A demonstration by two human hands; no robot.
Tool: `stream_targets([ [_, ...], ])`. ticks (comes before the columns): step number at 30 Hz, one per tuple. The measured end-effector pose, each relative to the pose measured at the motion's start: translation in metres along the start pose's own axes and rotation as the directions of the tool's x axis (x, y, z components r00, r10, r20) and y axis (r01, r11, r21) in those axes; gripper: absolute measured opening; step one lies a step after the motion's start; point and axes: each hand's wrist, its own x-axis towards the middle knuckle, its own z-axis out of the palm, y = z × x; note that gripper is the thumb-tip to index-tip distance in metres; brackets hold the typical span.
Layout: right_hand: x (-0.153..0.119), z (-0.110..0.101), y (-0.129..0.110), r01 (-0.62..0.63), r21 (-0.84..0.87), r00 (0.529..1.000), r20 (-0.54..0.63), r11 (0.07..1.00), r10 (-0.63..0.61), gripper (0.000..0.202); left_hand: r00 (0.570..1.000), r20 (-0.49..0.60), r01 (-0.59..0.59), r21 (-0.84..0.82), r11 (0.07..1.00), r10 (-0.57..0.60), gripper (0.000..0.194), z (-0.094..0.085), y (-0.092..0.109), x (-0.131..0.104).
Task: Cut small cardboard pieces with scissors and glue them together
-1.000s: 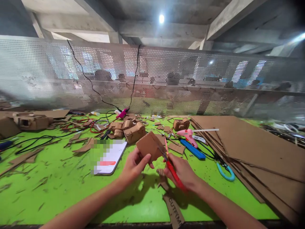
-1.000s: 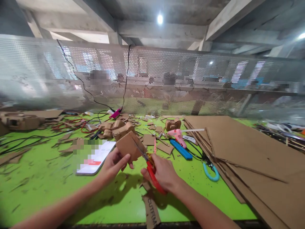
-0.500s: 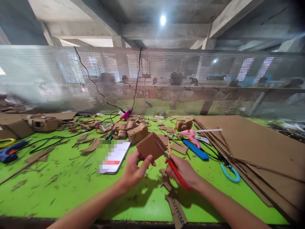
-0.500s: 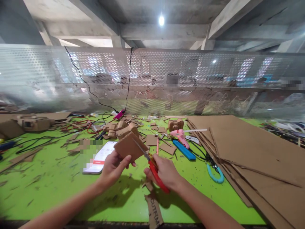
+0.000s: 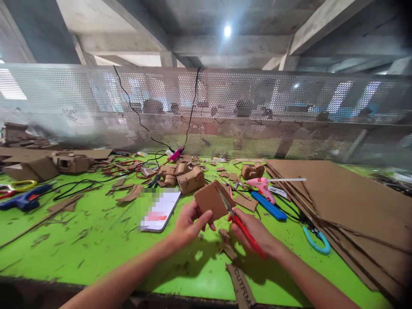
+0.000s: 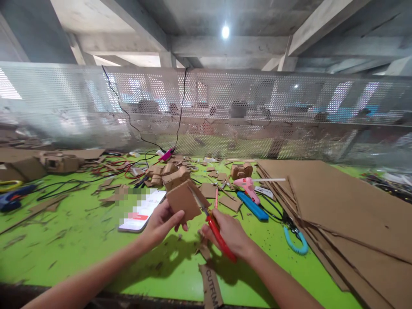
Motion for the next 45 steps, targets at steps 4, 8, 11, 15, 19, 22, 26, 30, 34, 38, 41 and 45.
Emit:
stream_targets([
  [4, 0.002, 0.004, 0.004, -0.001, 0.042, 1.0, 0.012, 0.999, 0.001, 0.046, 0.996, 0.088, 0.013, 0.02, 1.0, -0.015, 0.041, 0.009, -0.008, -0.002],
  [8, 0.004, 0.004, 0.006, 0.016, -0.052, 1.0, -0.011, 0.999, -0.017, 0.043, 0.998, 0.065, -0.006, 0.025, 1.0, 0.005, 0.039, 0.013, -0.014, -0.004],
  [11, 0.005, 0.002, 0.008, 0.028, -0.148, 1.0, -0.005, 0.989, -0.029, 0.043, 0.997, 0.067, 0.039, -0.039, 0.998, -0.036, 0.04, 0.013, -0.016, -0.005],
  [15, 0.006, 0.001, 0.008, 0.009, -0.243, 1.0, -0.01, 0.97, -0.012, 0.044, 0.992, 0.082, 0.099, -0.106, 0.989, -0.091, 0.041, 0.015, -0.021, -0.006],
  [19, 0.005, 0.0, 0.006, -0.035, -0.31, 0.999, -0.027, 0.95, 0.028, 0.045, 0.992, 0.025, 0.123, -0.102, 0.987, -0.121, 0.044, 0.009, -0.021, -0.002],
  [22, 0.005, 0.001, 0.003, -0.086, -0.383, 0.996, -0.028, 0.92, 0.082, 0.047, 0.981, -0.177, 0.061, -0.088, 0.994, -0.076, 0.041, -0.006, -0.013, 0.01],
  [26, 0.006, 0.001, 0.001, -0.118, -0.464, 0.989, 0.028, 0.878, 0.147, 0.053, 0.957, -0.284, -0.037, 0.064, 0.997, 0.054, 0.035, -0.032, -0.008, 0.032],
  [30, 0.006, -0.002, 0.004, -0.162, -0.551, 0.97, 0.063, 0.819, 0.235, 0.059, 0.972, -0.195, -0.037, 0.423, 0.905, 0.131, 0.029, -0.042, -0.017, 0.043],
  [34, 0.009, -0.01, 0.007, -0.21, -0.586, 0.964, 0.01, 0.783, 0.266, 0.054, 0.979, 0.051, -0.183, 0.634, 0.751, 0.195, 0.025, -0.04, -0.023, 0.038],
  [38, 0.013, -0.018, 0.009, -0.293, -0.6, 0.946, -0.07, 0.744, 0.315, 0.047, 0.954, 0.21, -0.298, 0.716, 0.631, 0.213, 0.023, -0.038, -0.022, 0.032],
  [41, 0.015, -0.021, 0.012, -0.359, -0.606, 0.927, -0.143, 0.71, 0.347, 0.044, 0.962, 0.219, -0.275, 0.755, 0.595, 0.166, 0.023, -0.037, -0.028, 0.031],
  [45, 0.014, -0.023, 0.012, -0.392, -0.586, 0.916, -0.176, 0.709, 0.361, 0.045, 0.935, 0.339, -0.341, 0.78, 0.525, 0.103, 0.025, -0.032, -0.044, 0.031],
])
